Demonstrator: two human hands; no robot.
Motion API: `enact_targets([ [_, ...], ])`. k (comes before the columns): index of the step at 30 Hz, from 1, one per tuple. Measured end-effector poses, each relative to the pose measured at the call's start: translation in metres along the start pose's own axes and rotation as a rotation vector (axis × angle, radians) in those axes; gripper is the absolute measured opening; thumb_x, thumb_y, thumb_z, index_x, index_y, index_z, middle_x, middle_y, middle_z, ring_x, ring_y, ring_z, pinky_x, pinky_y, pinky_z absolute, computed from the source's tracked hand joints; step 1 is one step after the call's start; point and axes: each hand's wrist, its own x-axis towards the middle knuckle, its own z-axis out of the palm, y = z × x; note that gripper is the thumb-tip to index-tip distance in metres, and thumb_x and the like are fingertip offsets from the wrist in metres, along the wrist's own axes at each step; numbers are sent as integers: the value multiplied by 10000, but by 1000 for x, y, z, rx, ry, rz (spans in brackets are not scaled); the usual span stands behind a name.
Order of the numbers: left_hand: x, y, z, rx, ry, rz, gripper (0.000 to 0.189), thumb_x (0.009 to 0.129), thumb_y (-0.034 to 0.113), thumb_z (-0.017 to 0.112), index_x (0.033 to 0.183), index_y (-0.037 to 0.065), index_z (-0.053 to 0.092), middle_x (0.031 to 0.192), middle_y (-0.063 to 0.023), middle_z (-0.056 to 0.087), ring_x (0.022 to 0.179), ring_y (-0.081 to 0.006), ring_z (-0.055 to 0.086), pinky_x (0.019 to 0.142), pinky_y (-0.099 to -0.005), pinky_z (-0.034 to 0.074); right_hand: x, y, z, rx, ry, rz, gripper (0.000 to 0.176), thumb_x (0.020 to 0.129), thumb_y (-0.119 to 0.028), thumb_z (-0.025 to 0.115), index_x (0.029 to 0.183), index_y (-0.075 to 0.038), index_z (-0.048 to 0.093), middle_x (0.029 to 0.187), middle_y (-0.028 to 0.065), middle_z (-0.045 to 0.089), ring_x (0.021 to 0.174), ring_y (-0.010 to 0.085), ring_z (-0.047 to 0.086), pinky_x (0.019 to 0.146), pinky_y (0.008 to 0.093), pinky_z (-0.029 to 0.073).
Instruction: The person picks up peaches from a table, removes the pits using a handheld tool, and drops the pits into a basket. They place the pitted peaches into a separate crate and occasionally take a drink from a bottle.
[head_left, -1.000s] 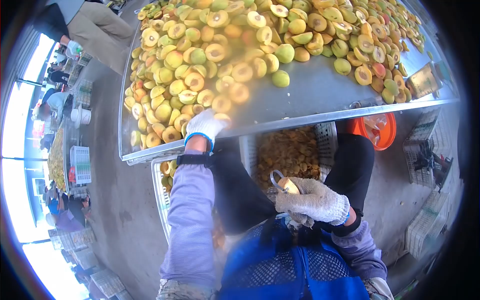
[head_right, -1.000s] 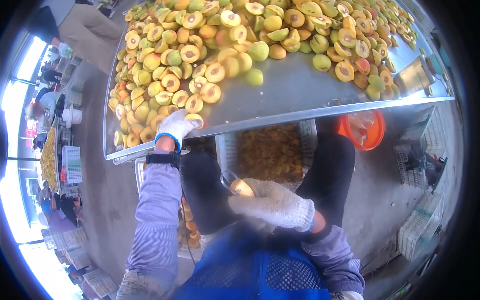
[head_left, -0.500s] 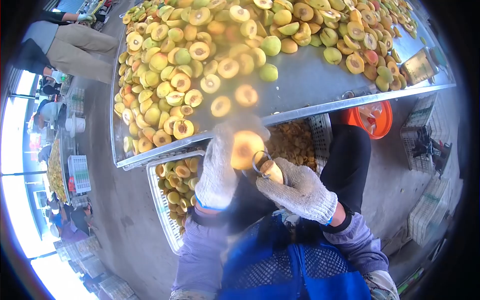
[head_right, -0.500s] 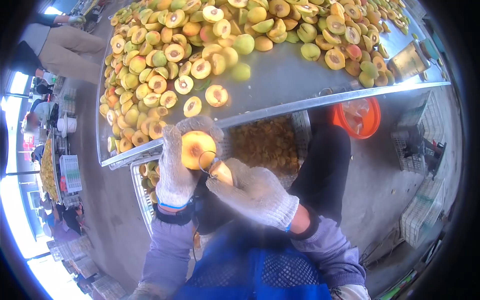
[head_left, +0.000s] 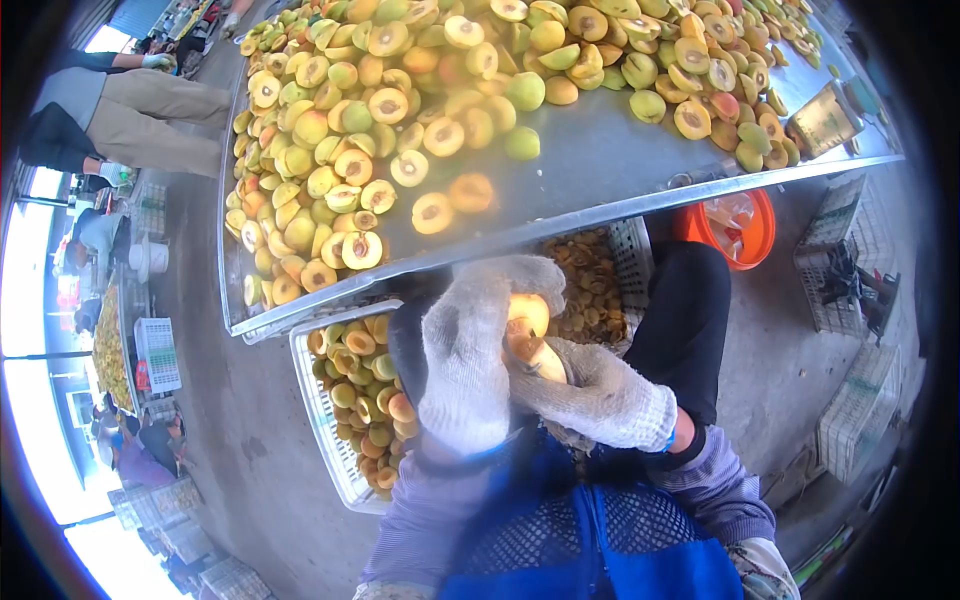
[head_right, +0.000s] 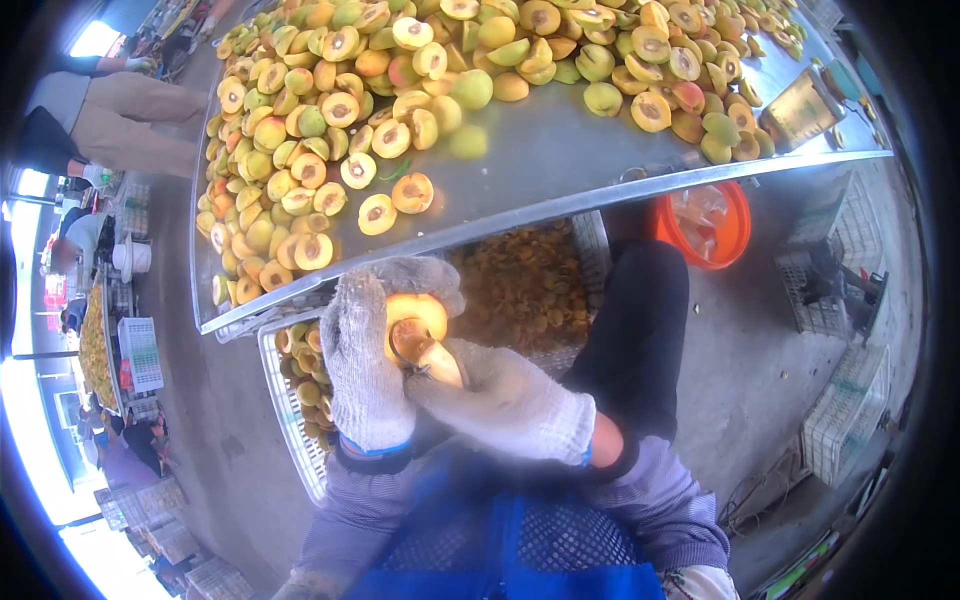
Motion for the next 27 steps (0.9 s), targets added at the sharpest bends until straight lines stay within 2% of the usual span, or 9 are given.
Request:
enact_targets([
  [2,0,11,-4,41,-57,-43,534,1001,447,446,913,-31,666,810,-119,671,736,-182,634,679,-278,506,-5,-10,-4,193,-120,81,265,951,-284,637,1036,-34,607,584,17,557,436,93,517,400,228,393],
  [5,-2,22,0,4,-76,-58,503,982,431,486,900,-30,668,806,-112,667,748,-180,636,676,-272,504,-8,-6,-7,243,-198,100,272,938,-288,652,977,-20,623,563,16,543,399,95,496,374,230,384],
  [7,0,19,-6,-31,-149,12,502,978,439,500,932,-34,663,824,-111,668,757,-182,639,679,-271,507,-9,-8,-19,243,-294,282,297,946,-320,633,1029,-34,644,714,6,599,597,73,547,535,218,431],
  [10,-6,-5,-8,-153,-191,127,403,980,368,533,1026,-16,645,915,-149,673,801,-204,648,716,-289,502,-7,10,-26,299,-365,204,328,942,-338,635,1055,-31,658,840,22,653,753,81,598,663,225,471],
  [14,-3,11,-4,-511,-267,-149,472,1009,430,473,1031,-10,641,966,-163,680,833,-221,657,720,-310,510,-9,13,-22,434,-377,102,298,884,-260,703,1026,-2,654,913,102,689,809,156,646,712,279,507],
  [18,18,-3,-25,-177,-127,-93,604,1020,553,341,1031,6,597,871,-114,663,760,-170,644,604,-253,510,-12,21,-40,348,-473,41,300,899,-243,683,1052,11,644,887,71,681,746,119,618,650,242,487],
  [21,23,-27,-66,-450,123,-174,560,1009,550,387,1045,35,603,910,-90,648,795,-149,630,616,-239,497,-11,17,-45,329,-353,47,246,906,-230,670,989,1,660,766,23,644,564,72,555,471,207,419],
  [23,19,-37,-77,-40,73,25,485,1015,486,429,1064,35,603,945,-90,648,832,-150,630,660,-239,506,-10,18,-45,333,-243,151,229,901,-237,675,944,-12,661,724,12,618,503,69,526,423,205,390],
  [27,1,-39,-51,548,-198,40,232,989,186,543,1098,-2,624,1012,-67,657,921,-155,619,838,-286,502,-5,-7,-25,168,-265,228,241,895,-283,671,947,-48,647,601,-11,541,447,59,485,390,209,348],
])
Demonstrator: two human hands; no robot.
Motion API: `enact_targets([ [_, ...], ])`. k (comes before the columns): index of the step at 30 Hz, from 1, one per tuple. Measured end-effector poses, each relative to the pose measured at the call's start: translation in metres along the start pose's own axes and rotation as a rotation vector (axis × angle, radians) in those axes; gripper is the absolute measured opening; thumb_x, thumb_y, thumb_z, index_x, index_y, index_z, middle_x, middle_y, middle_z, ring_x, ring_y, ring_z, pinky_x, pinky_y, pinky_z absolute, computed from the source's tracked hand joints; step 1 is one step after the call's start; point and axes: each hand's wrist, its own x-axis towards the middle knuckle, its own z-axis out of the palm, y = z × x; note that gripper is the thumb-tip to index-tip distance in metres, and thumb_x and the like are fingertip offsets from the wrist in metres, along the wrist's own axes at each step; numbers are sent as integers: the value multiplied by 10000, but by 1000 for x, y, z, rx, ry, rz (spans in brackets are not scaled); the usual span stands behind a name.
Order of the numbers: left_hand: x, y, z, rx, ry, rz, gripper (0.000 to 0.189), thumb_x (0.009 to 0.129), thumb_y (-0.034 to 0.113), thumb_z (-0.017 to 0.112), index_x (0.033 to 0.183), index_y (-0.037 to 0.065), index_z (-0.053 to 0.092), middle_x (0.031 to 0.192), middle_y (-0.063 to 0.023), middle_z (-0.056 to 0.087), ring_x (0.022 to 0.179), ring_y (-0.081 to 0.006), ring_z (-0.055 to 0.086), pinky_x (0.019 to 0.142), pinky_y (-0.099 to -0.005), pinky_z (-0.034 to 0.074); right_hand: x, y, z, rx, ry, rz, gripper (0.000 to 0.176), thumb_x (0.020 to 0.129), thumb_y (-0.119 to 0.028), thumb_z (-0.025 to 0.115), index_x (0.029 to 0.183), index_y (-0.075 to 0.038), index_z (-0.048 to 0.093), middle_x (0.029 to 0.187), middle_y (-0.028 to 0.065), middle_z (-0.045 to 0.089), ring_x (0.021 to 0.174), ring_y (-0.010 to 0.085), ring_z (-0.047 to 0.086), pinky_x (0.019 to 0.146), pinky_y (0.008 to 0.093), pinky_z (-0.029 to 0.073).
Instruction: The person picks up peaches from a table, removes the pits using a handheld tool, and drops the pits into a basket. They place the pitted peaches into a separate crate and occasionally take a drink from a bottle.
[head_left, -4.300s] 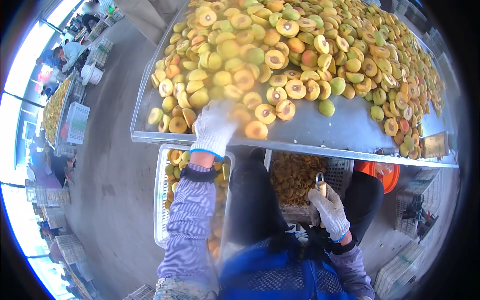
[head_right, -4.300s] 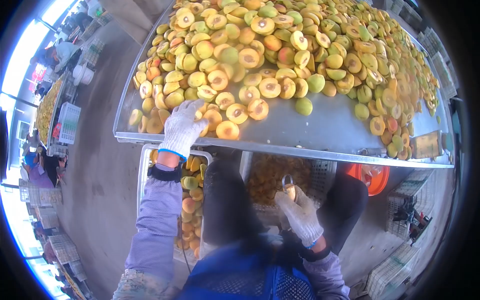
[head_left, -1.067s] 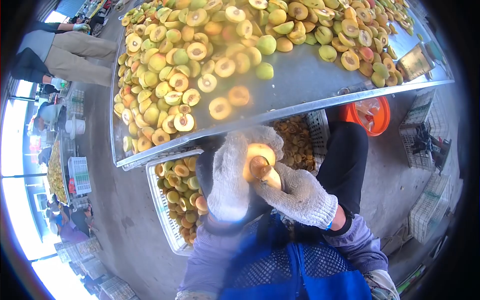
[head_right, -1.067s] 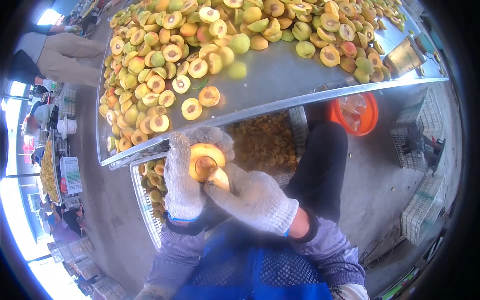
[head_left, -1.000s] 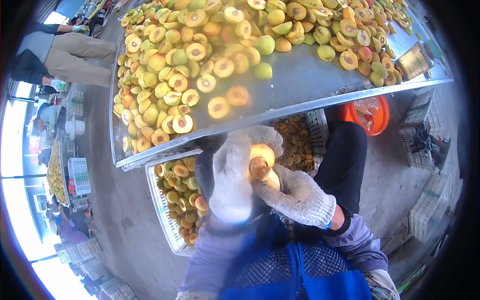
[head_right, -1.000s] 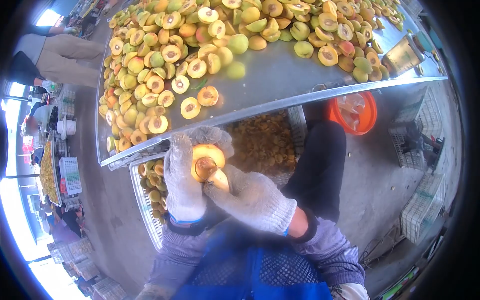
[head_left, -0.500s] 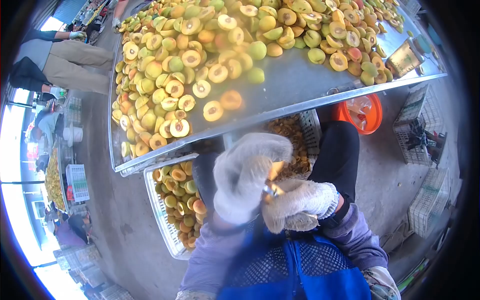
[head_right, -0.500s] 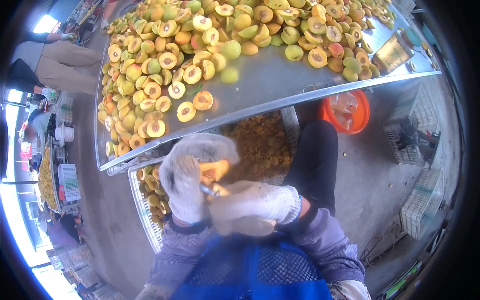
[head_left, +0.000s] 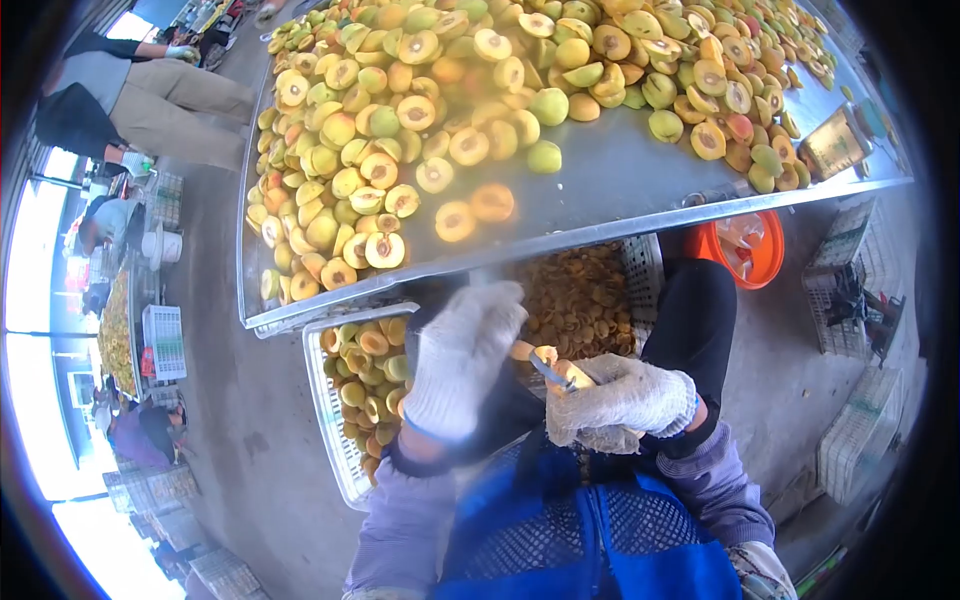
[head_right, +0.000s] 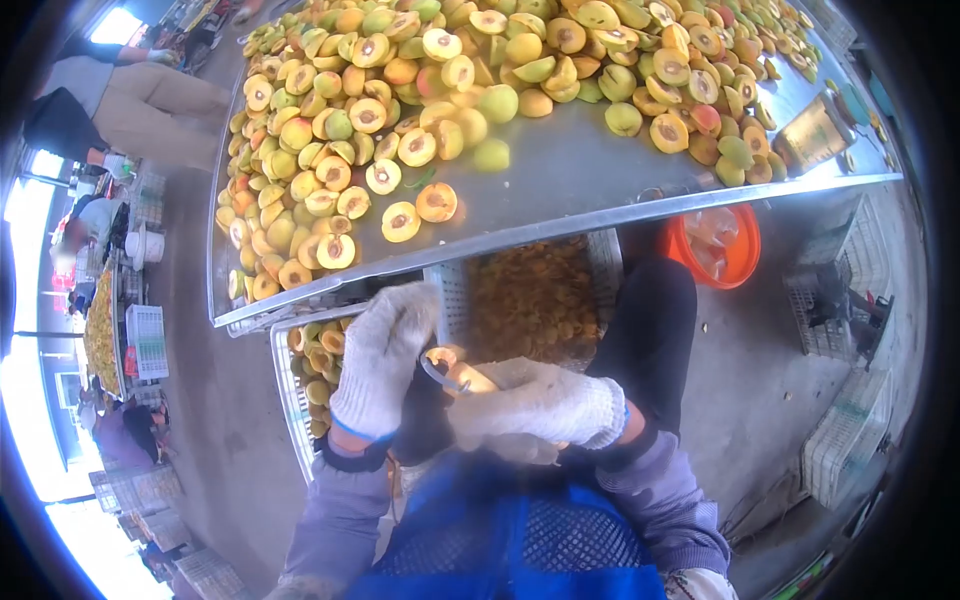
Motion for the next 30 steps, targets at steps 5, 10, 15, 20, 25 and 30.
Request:
enact_targets([
  [5,-1,-46,-46,-21,254,-326,276,921,266,636,1060,30,672,1001,-91,679,911,-209,632,816,-308,497,-8,4,-19,-7,143,-18,241,891,-299,671,929,-65,627,598,-9,528,456,65,481,411,212,357],
  [10,21,-79,-58,424,83,-229,309,890,268,651,1126,73,690,1108,-138,671,1100,-293,604,937,-377,475,3,1,-13,31,210,17,250,896,-304,673,999,-93,588,631,-17,530,488,81,512,427,222,380],
  [15,109,-93,-6,397,105,-368,738,847,450,618,1439,55,423,1502,-195,391,1399,-309,365,1126,-398,328,15,-4,-1,-132,235,-7,279,920,-330,659,1046,-97,571,675,-17,543,526,83,535,466,229,428],
  [20,147,-112,18,399,-114,-380,543,765,364,708,1183,43,581,1162,-219,636,1022,-364,637,867,-422,510,9,-14,4,-174,338,-36,259,909,-310,642,1032,-89,583,703,-7,573,550,87,538,514,218,434],
  [25,106,-52,-4,-635,40,-455,432,907,315,619,1235,41,550,1117,-105,652,959,-224,645,783,-335,539,16,7,0,-185,374,-195,288,916,-325,623,1049,-71,593,720,2,597,634,95,577,567,225,436],
  [30,58,-19,4,-1150,80,-369,299,939,157,598,1200,18,546,1028,-79,649,931,-183,642,704,-306,536,22,-5,11,-472,476,-259,377,906,-366,606,1084,-35,585,759,106,646,709,217,651,651,342,487],
])
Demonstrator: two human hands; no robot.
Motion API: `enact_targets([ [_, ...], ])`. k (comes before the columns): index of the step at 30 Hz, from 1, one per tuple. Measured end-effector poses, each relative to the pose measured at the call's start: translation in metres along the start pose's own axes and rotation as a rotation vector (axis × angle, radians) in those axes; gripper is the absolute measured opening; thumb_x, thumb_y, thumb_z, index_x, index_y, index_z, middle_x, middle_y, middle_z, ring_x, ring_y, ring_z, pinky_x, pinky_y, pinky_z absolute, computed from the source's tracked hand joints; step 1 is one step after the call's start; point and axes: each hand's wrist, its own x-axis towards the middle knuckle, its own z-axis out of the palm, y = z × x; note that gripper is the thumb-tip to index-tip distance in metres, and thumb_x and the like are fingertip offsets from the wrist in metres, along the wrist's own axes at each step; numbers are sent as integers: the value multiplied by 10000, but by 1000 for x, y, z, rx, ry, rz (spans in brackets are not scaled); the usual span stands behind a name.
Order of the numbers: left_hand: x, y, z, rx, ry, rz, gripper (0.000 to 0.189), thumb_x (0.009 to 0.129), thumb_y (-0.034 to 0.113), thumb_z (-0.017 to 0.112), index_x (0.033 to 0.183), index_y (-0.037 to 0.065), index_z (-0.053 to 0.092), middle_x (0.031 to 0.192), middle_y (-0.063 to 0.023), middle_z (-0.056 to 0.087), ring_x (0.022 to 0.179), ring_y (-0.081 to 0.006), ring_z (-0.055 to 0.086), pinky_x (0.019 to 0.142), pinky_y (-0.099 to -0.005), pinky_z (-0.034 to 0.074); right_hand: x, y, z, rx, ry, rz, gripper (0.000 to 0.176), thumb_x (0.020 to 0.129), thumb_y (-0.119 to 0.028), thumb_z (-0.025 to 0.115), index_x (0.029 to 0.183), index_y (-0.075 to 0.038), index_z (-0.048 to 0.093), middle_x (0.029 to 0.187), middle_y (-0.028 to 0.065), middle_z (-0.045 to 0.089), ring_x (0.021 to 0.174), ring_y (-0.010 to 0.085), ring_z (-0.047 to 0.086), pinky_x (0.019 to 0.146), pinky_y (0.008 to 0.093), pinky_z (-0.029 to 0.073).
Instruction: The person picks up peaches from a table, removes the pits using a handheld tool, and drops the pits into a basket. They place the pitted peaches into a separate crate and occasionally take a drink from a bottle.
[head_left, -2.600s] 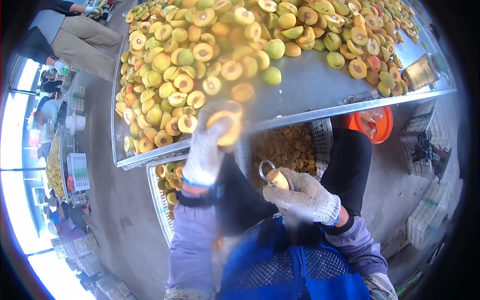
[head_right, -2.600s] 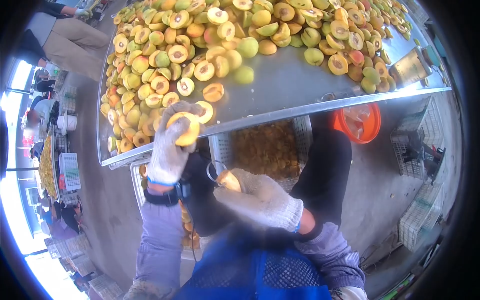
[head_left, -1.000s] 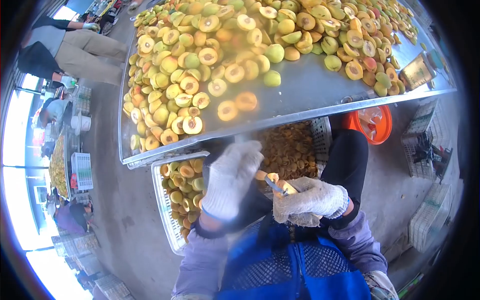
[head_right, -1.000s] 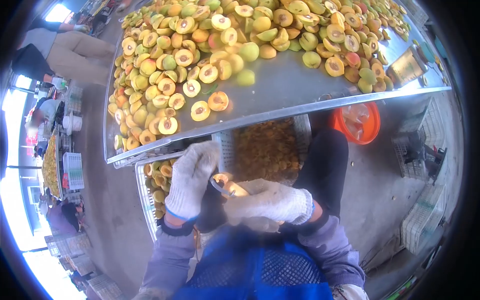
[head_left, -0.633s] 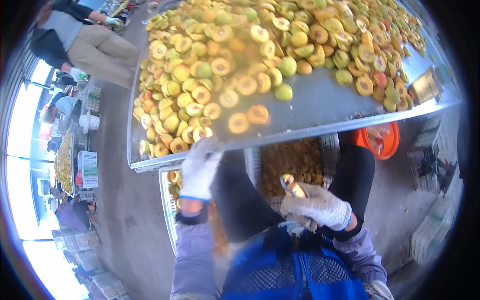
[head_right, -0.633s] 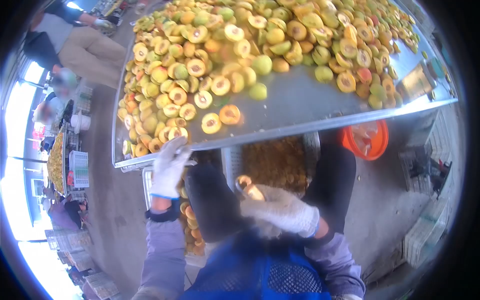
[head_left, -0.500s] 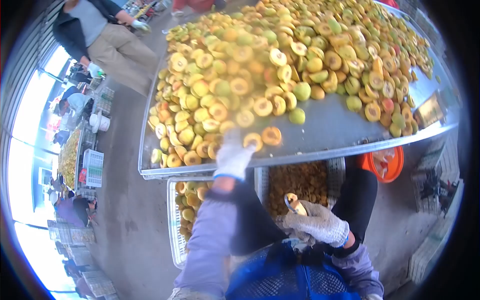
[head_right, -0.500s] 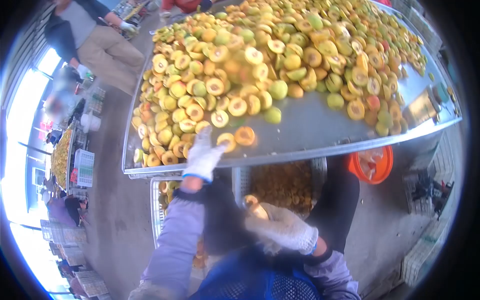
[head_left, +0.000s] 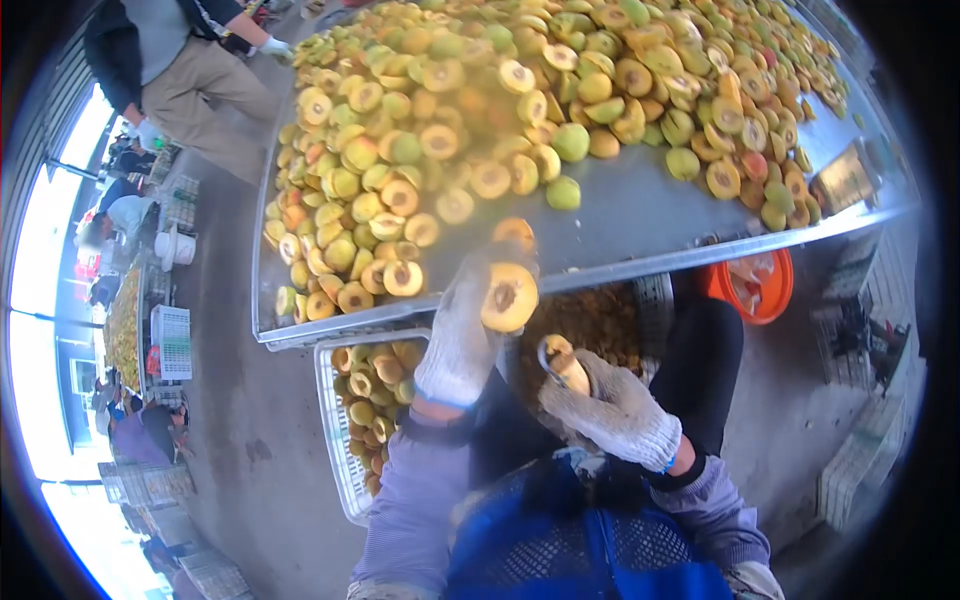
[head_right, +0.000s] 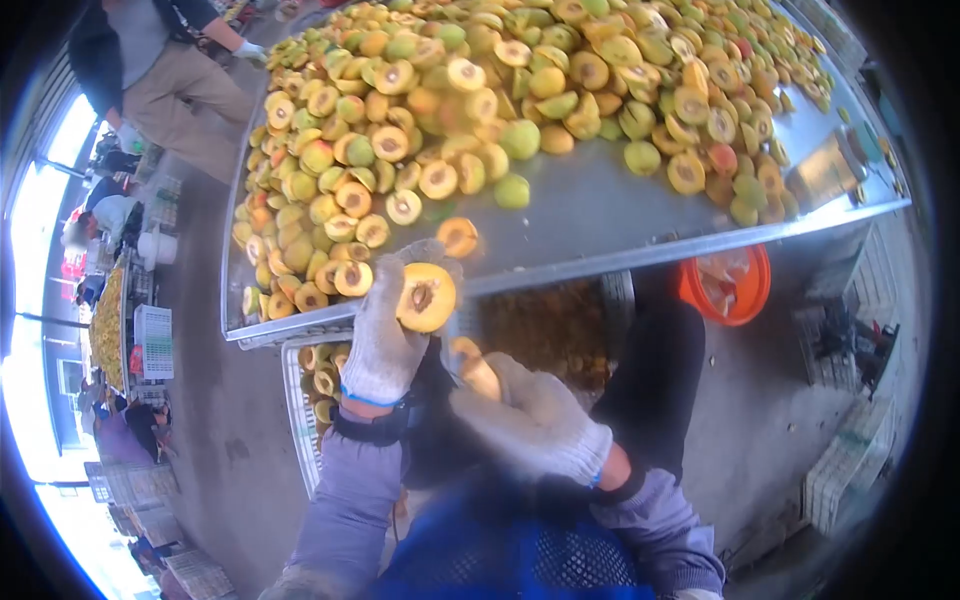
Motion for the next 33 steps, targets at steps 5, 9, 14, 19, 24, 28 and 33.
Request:
enact_targets([
  [5,-34,-2,23,-36,-19,-87,296,958,162,565,1211,9,558,1060,-102,645,940,-177,632,780,-337,527,-2,0,6,-115,102,-62,395,907,-409,594,1117,-76,578,815,201,668,765,389,663,677,438,499],
  [9,-53,-5,40,331,-57,183,495,1010,408,456,1245,-19,546,1088,-144,643,970,-222,638,823,-325,539,-6,4,8,-214,158,-117,370,914,-418,587,1067,-81,576,796,211,660,757,405,655,675,461,496],
  [14,-67,-10,50,369,-21,239,491,1023,402,449,1241,-25,557,1084,-140,647,959,-216,635,854,-313,526,-16,1,9,-156,120,-71,370,929,-407,571,1092,-75,574,821,217,654,774,410,650,689,453,500],
  [19,-70,-2,57,537,-99,396,417,1016,301,467,1243,-39,549,1157,-144,620,955,-221,635,861,-320,517,-20,4,3,232,-98,22,363,948,-339,582,1180,-60,568,852,75,658,736,201,643,654,337,496],
  [24,-74,16,66,980,-189,652,333,909,116,571,1201,-44,561,1168,-164,602,948,-275,637,851,-344,509,-28,-5,-4,480,-252,150,283,954,-301,600,1124,-76,590,749,-35,568,641,34,517,558,213,425],
  [28,-68,11,63,1108,-245,780,395,798,56,636,1176,-31,563,1130,-184,599,971,-334,627,836,-391,511,-30,-7,-14,584,-338,187,221,956,-273,602,1064,-81,589,650,-48,514,522,30,469,447,199,365],
  [33,-60,10,69,1090,-250,1008,457,725,73,661,1165,-3,565,1106,-196,607,966,-362,627,818,-414,523,-31,6,-16,675,-357,211,218,950,-274,605,1014,-66,587,597,-43,496,421,45,425,356,215,313],
])
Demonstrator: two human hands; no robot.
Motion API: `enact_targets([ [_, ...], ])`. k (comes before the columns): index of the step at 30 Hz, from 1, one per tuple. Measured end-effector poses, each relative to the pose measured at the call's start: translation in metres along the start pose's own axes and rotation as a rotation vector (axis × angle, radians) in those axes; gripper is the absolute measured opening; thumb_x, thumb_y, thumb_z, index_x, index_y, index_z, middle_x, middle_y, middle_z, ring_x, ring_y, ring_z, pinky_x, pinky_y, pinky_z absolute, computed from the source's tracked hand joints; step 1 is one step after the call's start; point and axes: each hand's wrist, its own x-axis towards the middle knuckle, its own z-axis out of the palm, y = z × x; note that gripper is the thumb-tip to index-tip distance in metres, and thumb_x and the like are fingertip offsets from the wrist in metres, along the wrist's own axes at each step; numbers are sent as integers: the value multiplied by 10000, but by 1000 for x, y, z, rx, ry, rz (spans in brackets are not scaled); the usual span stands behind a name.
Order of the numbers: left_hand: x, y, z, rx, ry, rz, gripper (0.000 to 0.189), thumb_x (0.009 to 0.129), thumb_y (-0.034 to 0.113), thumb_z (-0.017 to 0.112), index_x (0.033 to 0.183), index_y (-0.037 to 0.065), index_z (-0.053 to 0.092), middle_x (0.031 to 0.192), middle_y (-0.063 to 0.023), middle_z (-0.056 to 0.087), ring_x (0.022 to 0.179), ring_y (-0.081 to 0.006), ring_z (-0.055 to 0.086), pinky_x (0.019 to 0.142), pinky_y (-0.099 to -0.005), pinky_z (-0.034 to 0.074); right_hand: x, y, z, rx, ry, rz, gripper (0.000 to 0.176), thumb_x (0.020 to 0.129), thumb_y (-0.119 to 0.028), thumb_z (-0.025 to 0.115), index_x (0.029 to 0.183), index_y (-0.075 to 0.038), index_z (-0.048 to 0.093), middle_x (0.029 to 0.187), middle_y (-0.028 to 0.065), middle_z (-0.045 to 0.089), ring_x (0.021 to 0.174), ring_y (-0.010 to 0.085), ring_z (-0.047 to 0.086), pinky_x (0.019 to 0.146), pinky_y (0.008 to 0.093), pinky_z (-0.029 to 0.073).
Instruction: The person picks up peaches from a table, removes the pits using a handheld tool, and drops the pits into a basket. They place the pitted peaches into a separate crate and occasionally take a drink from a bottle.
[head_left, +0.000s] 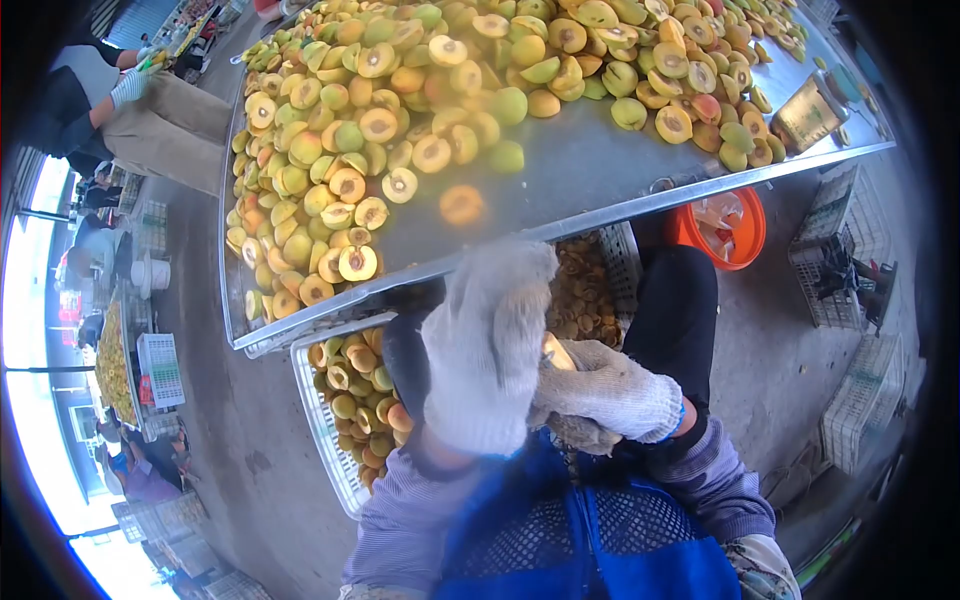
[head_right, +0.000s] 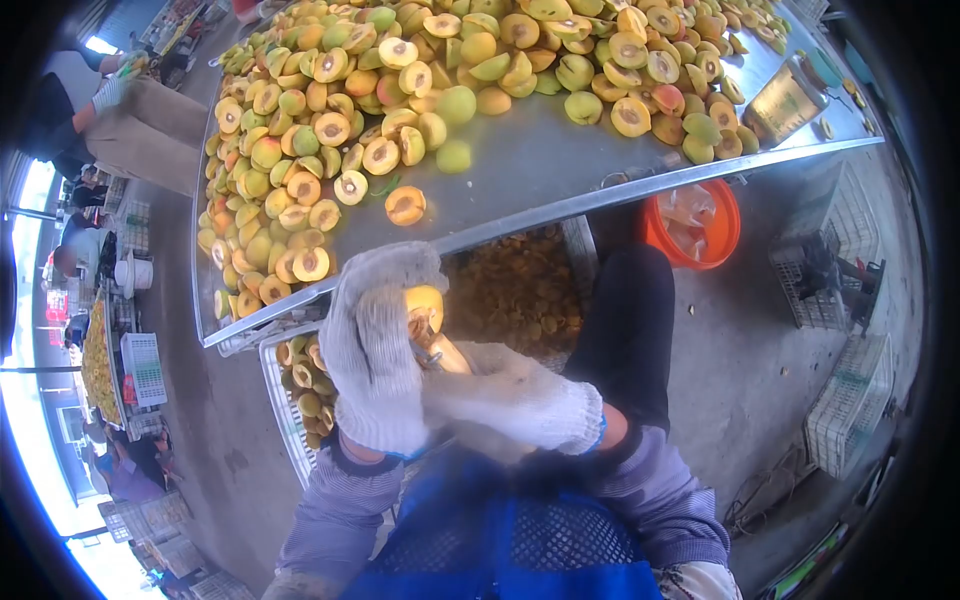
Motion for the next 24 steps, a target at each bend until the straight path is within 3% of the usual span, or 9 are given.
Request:
enact_targets([
  [2,1,-6,5,-47,-21,59,448,727,84,656,1158,1,567,1091,-190,612,952,-364,629,816,-401,520,-3,0,-2,-9,12,19,236,944,-287,613,973,-54,595,587,-37,496,401,47,413,343,217,302],
  [5,7,-16,4,-257,-156,-157,353,788,97,639,1122,8,567,1084,-172,619,888,-323,636,788,-373,521,-4,2,-6,59,50,25,267,928,-292,632,903,-28,605,573,-23,493,390,57,425,335,221,305],
  [7,19,1,-7,-700,-348,-825,289,803,90,645,1073,11,580,1087,-163,617,861,-284,639,767,-366,528,4,22,-17,89,35,-58,282,920,-283,641,906,-1,629,588,2,536,399,62,457,342,214,332],
  [10,7,-2,5,-397,-179,-380,254,935,264,582,1001,23,630,984,-149,641,855,-224,635,713,-348,536,5,28,-19,165,26,-95,300,920,-282,641,942,17,640,638,16,588,422,62,488,354,204,357],
  [12,1,-2,7,-377,-111,-280,327,966,335,554,1024,24,635,948,-152,650,857,-217,639,705,-333,538,3,30,-17,194,16,-110,303,927,-277,637,951,25,644,674,19,612,438,56,501,361,197,367],
  [15,-1,10,-1,-714,-65,-554,331,964,326,575,1066,18,641,936,-124,646,838,-197,636,714,-307,529,4,29,-15,166,-6,-125,299,942,-274,624,954,25,646,711,16,627,460,47,516,368,189,374],
  [17,4,29,-16,-1076,-39,-911,224,925,209,658,1046,20,668,955,-65,620,821,-159,619,737,-280,503,4,32,-23,184,-134,-69,284,962,-277,605,994,1,651,744,13,635,501,43,534,402,178,392],
  [22,-1,13,-11,-488,-146,-504,225,901,155,669,1062,-2,656,1028,-173,666,873,-254,670,764,-322,520,7,36,-13,286,-176,-66,280,963,-287,604,1006,-14,653,796,12,643,596,63,580,474,190,440],
  [24,3,14,-9,-494,-163,-540,272,894,193,636,1041,-34,663,950,-126,666,808,-195,652,736,-300,511,10,41,-17,313,-195,-73,289,964,-295,601,1015,-15,652,813,14,649,605,69,586,483,196,446],
])
